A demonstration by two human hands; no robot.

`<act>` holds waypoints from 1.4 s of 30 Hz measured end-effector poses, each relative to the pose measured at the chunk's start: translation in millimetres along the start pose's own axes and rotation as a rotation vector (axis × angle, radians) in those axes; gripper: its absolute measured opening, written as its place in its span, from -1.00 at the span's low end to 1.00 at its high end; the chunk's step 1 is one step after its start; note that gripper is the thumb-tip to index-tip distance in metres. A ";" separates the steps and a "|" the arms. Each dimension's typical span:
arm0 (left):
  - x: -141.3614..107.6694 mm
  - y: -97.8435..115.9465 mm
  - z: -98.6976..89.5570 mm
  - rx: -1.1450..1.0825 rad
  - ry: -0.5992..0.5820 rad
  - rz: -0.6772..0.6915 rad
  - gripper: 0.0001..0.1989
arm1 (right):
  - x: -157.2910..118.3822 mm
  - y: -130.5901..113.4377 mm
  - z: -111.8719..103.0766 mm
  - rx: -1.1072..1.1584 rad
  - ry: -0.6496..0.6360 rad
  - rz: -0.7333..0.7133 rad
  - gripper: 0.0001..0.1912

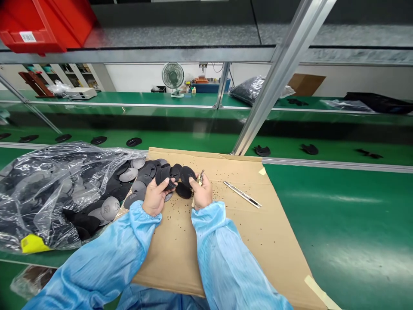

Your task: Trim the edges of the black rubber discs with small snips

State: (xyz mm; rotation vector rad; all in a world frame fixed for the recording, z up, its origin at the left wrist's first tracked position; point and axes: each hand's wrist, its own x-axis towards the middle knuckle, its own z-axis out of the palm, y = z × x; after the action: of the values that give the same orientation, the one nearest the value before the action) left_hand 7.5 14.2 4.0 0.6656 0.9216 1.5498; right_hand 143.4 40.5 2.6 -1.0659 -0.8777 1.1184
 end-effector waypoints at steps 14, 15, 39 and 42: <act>4.4 -4.7 -6.6 0.154 0.017 0.026 -0.55 | -13.1 -0.1 1.8 -0.115 -0.329 -0.137 -0.67; 4.5 -5.0 -6.9 0.180 0.019 0.037 -0.56 | -12.6 -1.6 1.6 -0.110 -0.326 -0.148 -0.69; -1.4 0.4 -0.8 -0.011 -0.052 -0.024 -0.55 | -18.0 -5.4 5.5 -0.190 -0.177 -0.165 -0.66; 1.3 -1.5 -2.1 -0.018 -0.016 0.038 -0.54 | -21.9 -8.0 4.8 -0.315 -0.379 -0.240 -0.62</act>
State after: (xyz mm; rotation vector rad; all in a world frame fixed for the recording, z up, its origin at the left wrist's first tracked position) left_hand 6.3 15.1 1.5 0.6848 0.8866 1.5827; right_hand 135.9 19.5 11.0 -0.9815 -1.4818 1.0134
